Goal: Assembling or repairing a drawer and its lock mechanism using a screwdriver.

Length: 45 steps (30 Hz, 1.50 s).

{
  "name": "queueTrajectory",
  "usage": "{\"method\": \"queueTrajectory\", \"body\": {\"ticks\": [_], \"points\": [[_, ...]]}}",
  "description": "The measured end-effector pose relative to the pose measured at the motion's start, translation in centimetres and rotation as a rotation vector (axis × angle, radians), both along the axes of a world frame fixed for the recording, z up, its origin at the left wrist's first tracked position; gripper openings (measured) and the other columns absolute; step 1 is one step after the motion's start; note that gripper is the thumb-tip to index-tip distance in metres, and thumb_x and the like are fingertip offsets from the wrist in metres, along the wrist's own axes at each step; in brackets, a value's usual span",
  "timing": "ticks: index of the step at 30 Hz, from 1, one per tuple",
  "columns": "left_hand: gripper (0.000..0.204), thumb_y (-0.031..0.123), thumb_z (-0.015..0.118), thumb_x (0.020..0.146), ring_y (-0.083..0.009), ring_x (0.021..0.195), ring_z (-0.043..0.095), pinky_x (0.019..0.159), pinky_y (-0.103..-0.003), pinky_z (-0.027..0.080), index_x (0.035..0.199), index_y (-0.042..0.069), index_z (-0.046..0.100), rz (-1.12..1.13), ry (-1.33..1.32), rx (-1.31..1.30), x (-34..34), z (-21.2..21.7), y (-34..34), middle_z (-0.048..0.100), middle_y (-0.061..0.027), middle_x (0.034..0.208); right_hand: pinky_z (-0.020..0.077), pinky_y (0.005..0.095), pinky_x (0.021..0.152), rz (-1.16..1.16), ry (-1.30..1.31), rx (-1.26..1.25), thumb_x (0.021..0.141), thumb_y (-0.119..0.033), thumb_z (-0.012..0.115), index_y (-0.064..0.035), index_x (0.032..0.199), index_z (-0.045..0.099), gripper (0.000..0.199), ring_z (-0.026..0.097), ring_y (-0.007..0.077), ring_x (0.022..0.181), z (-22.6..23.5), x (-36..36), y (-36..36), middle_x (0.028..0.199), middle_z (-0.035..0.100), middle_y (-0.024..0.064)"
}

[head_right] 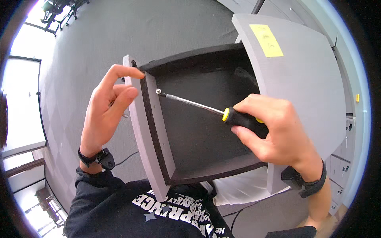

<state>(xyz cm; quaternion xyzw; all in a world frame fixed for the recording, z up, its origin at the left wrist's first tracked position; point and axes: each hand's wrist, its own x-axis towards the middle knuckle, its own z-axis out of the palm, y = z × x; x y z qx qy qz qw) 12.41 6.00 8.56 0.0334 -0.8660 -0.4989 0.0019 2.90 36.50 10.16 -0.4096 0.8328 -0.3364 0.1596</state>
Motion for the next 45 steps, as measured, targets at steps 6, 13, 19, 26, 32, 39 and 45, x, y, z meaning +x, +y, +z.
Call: {"method": "queueTrajectory", "body": {"ticks": [6,13,19,26,32,39,45], "points": [[0.021,0.012,0.073,0.095,-0.0069,0.051,0.027,0.053,-0.027,0.019,0.115,0.006,0.068,-0.115,0.085,-0.213,0.2,-0.3,1.4,0.030,0.0068,0.058,0.0488,0.0367,0.059,0.026,0.122,0.007,0.069,0.001,0.078,0.0011,0.095,0.068,0.028,0.063,0.0331,0.067,0.8,0.4,0.6,0.077,0.064,0.0152],[0.019,0.010,0.076,0.092,-0.0070,0.052,0.028,0.053,-0.027,0.021,0.108,0.007,0.069,-0.119,0.169,-0.225,0.8,-0.2,2.2,0.030,0.0067,0.058,0.0437,0.0366,0.056,0.061,0.177,0.057,0.062,-0.002,0.071,-0.0003,0.095,0.068,0.034,0.058,0.0294,0.060,0.8,1.1,1.3,0.071,0.058,0.0136],[0.017,0.002,0.076,0.089,-0.0039,0.053,0.031,0.053,-0.025,0.022,0.102,0.005,0.067,-0.138,0.136,-0.165,0.9,-0.6,2.2,0.037,0.0077,0.059,0.0430,0.0361,0.054,0.058,0.203,0.008,0.060,-0.003,0.070,0.0008,0.095,0.068,0.035,0.058,0.0277,0.058,0.4,1.3,2.0,0.070,0.058,0.0132],[0.019,0.008,0.079,0.090,0.0000,0.050,0.035,0.047,-0.018,0.023,0.098,0.005,0.063,-0.155,0.210,0.411,0.9,-2.2,1.7,0.047,0.0068,0.064,0.0434,0.0347,0.053,0.086,0.230,-0.102,0.060,-0.004,0.074,-0.0003,0.099,0.070,0.039,0.059,0.0260,0.058,0.5,1.3,1.9,0.072,0.061,0.0114],[0.018,0.004,0.080,0.090,-0.0007,0.057,0.040,0.055,-0.019,0.030,0.103,0.003,0.067,-0.115,0.195,0.898,1.2,-3.4,2.6,0.050,0.0069,0.068,0.0441,0.0342,0.055,0.144,0.254,-0.096,0.058,-0.008,0.073,0.0011,0.103,0.070,0.046,0.059,0.0239,0.059,0.4,1.1,2.0,0.074,0.062,0.0115],[0.020,0.001,0.080,0.088,-0.0009,0.058,0.041,0.055,-0.019,0.031,0.102,0.003,0.066,-0.104,0.180,0.998,1.5,-3.5,2.7,0.053,0.0057,0.068,0.0444,0.0337,0.056,0.148,0.276,-0.084,0.058,-0.009,0.075,0.0012,0.106,0.069,0.049,0.060,0.0238,0.060,0.8,1.3,1.9,0.075,0.063,0.0118],[0.021,0.002,0.082,0.087,-0.0009,0.057,0.042,0.053,-0.019,0.030,0.100,0.002,0.066,-0.041,0.180,0.949,1.9,-3.5,2.6,0.054,0.0045,0.068,0.0441,0.0344,0.056,0.167,0.314,-0.075,0.057,-0.002,0.078,0.0014,0.111,0.069,0.055,0.061,0.0239,0.062,0.5,1.1,1.9,0.078,0.064,0.0112]]}}
